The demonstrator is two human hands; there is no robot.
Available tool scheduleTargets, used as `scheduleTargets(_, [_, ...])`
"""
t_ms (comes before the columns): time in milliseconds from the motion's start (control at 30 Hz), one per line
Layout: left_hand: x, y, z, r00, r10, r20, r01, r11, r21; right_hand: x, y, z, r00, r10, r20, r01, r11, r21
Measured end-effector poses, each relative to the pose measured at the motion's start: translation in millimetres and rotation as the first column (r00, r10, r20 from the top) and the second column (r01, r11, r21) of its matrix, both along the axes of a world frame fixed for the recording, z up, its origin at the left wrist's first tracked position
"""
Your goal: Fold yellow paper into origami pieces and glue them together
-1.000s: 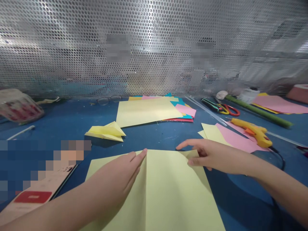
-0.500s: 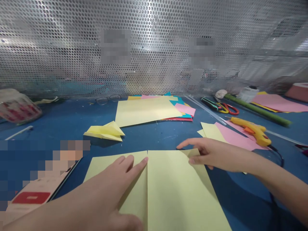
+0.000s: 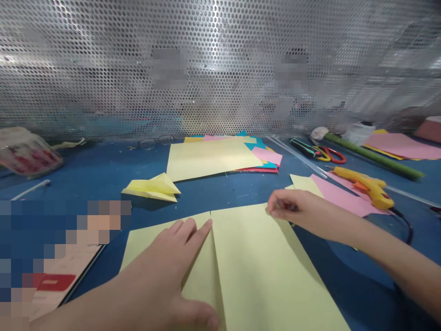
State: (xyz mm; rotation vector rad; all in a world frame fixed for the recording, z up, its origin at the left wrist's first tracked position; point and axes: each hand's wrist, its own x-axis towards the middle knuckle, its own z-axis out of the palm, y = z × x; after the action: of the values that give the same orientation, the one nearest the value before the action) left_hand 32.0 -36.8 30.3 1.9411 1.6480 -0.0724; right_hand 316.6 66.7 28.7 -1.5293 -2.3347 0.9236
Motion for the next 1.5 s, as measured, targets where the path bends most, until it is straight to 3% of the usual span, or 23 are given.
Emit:
scheduleTargets(300, [-1, 5, 0.8, 0.999, -0.034, 0.025, 0.034, 0.999, 0.008, 4, -5, 12.8, 0.996, 0.038, 0.085, -0.026, 0.99, -0.136])
scheduleTargets(967, [1, -15, -12.4, 0.97, -0.226, -0.088, 0.236, 0.965, 0.113, 11, -1, 19.6, 0.995, 0.008, 0.103, 0.005, 0.992, -0.123])
scheduleTargets(1133, [-2, -22, -17.0, 0.964, -0.249, -0.093, 0.264, 0.935, 0.239, 9, 0, 19.9, 0.998, -0.021, 0.054, 0.024, 0.998, -0.065])
scheduleTargets(1367, [-5, -14, -21.4, 0.962, -0.251, -0.107, 0.272, 0.916, 0.294, -1, 6, 9.3, 0.974, -0.16, -0.162, 0.187, 0.967, 0.173])
scheduleTargets(1500, [-2, -8, -19.3, 0.969, -0.209, -0.134, 0.239, 0.932, 0.271, -1, 11, 2.3, 0.96, -0.142, -0.24, 0.168, 0.982, 0.09])
